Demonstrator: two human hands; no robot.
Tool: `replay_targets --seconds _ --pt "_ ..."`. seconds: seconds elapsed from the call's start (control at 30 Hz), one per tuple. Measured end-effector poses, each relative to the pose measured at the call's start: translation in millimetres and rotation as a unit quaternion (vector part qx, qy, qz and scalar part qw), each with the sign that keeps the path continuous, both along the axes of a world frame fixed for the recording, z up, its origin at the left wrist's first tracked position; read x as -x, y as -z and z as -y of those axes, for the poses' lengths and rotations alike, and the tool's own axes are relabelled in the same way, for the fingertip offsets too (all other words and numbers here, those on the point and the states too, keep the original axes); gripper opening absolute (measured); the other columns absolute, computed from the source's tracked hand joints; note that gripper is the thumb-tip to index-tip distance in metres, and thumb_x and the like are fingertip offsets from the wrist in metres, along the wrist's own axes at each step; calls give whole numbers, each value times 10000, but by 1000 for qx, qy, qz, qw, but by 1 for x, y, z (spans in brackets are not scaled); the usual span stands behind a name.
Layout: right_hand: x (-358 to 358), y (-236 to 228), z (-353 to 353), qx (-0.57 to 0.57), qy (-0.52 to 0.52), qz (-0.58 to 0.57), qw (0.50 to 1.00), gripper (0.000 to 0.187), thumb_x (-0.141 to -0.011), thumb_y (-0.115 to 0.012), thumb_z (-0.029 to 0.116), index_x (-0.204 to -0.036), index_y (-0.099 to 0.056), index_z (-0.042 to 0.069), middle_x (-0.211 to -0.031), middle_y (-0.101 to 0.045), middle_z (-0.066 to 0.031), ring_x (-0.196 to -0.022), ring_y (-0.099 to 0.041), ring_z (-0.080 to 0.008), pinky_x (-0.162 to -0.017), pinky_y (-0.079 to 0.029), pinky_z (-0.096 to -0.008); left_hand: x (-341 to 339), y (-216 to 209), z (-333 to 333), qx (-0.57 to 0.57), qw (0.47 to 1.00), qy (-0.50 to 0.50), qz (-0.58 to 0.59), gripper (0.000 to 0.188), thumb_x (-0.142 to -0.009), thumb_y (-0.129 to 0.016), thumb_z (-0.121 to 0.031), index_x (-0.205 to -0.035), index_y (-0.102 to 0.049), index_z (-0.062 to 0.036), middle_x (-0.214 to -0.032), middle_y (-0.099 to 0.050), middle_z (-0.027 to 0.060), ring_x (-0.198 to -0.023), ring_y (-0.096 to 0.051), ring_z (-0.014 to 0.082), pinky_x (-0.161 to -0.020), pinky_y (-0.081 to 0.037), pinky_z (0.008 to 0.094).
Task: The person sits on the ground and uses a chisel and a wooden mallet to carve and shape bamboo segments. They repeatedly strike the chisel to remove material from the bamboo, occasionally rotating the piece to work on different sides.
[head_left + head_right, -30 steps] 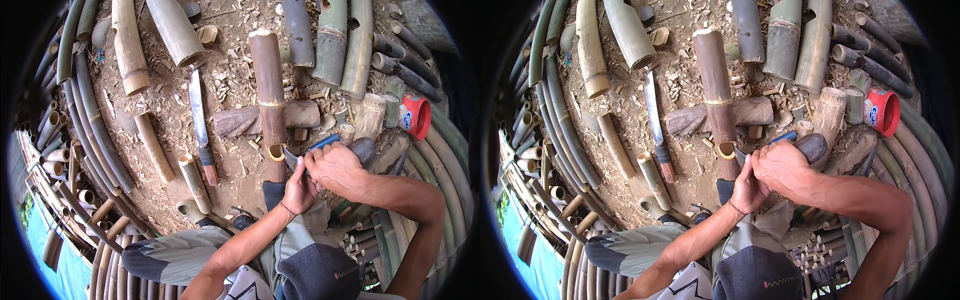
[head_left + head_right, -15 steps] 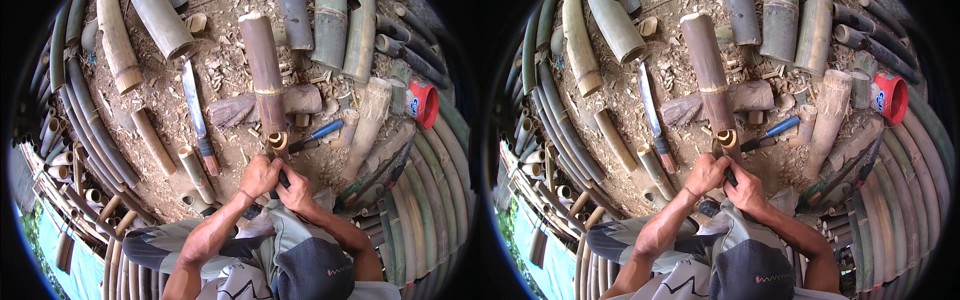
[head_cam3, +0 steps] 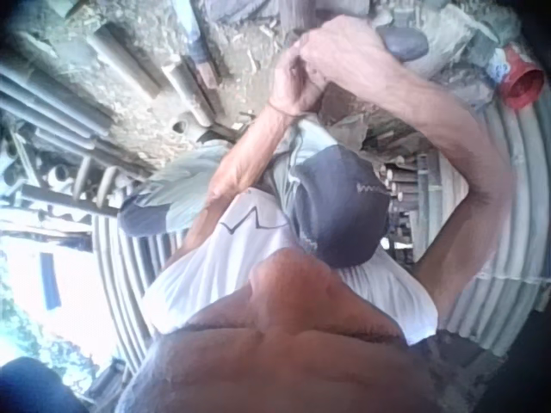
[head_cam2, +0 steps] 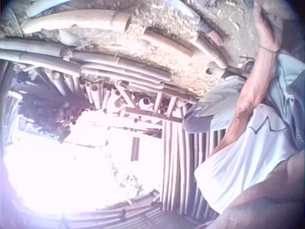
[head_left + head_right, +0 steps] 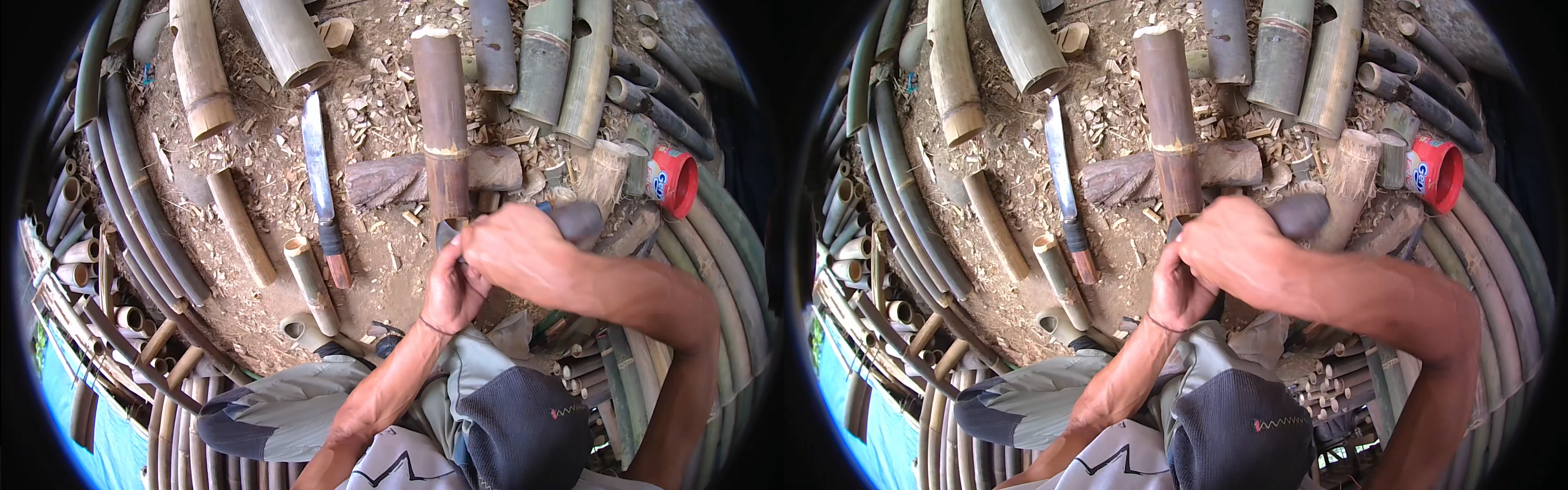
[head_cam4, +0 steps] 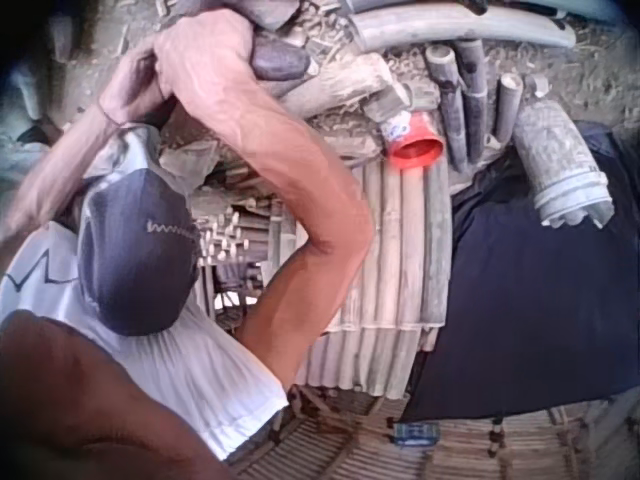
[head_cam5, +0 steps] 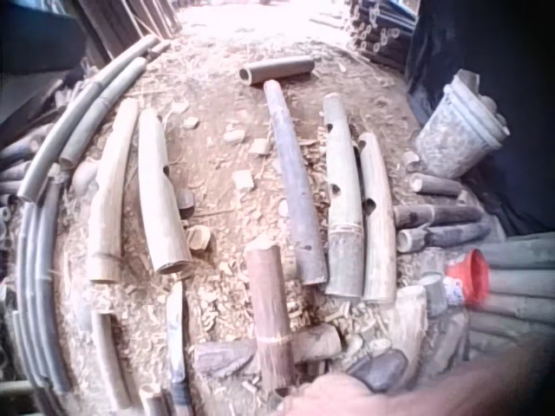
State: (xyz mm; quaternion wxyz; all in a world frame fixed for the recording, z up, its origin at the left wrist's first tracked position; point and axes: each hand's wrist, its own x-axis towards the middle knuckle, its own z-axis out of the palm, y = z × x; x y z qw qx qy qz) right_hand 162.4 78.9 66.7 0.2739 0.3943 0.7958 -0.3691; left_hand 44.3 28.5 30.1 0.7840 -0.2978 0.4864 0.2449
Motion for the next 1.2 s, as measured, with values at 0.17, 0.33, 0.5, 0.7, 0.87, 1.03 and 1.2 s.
replay_targets --seconds 0.17,0.33,0.5,0.7,0.87,1.03,1.2 --pt "8 4 -43 49 -78 31 995 126 -796 -694 198 -840 -775 113 -816 -751 -84 -752 -736 -241 -629 -568 -373 28 34 31 -173 971 34 161 526 -1005 -410 -549 -1216 -550 -88 -975 -649 48 -873 -638 157 -858 -508 358" --pt "-17 9 81 22 352 -64 934 312 -970 -523 318 -929 -645 34 -723 -700 -173 -707 -699 -339 -674 -529 -454 60 15 74 -466 754 454 94 860 -925 -641 -420 -1497 -237 78 -1457 -416 245 -1364 -410 322 -1137 -321 389" --pt "44 23 136 102 725 -223 643 321 -1025 -453 275 -1039 -567 -25 -846 -744 -120 -842 -714 -330 -805 -531 -427 100 -3 87 -481 672 557 -87 729 -775 -718 -214 -1404 -416 -3 -1292 -570 274 -1232 -569 332 -1011 -454 411" --pt "81 51 81 360 702 -208 579 402 -1036 -455 249 -957 -631 -104 -830 -717 -197 -514 -664 -216 -464 -564 -312 153 28 67 -359 699 545 -293 460 -723 -820 -311 -1048 -691 -12 -852 -723 184 -785 -734 248 -731 -573 349" --pt "84 51 82 370 781 -433 255 326 -1016 -483 239 -1018 -561 -78 -903 -694 -230 -608 -688 -258 -513 -581 -345 129 -38 -51 -513 299 735 -327 326 -704 -776 -272 -944 -723 -59 -758 -712 150 -680 -716 297 -630 -578 399" --pt "58 61 90 410 732 -530 -126 270 -1024 -449 268 -1068 -601 49 -954 -720 -137 -645 -694 -236 -592 -570 -347 19 -83 -132 -521 -9 837 -166 97 -781 -684 -143 -839 -719 -74 -722 -695 102 -645 -700 259 -589 -561 377" --pt "62 58 100 399 736 -530 -134 372 -1053 -394 377 -1139 -621 95 -905 -726 -85 -695 -703 -226 -646 -572 -351 -39 -95 -125 -540 -233 802 -108 220 -884 -657 -189 -686 -702 -105 -661 -669 32 -635 -673 167 -548 -528 322"
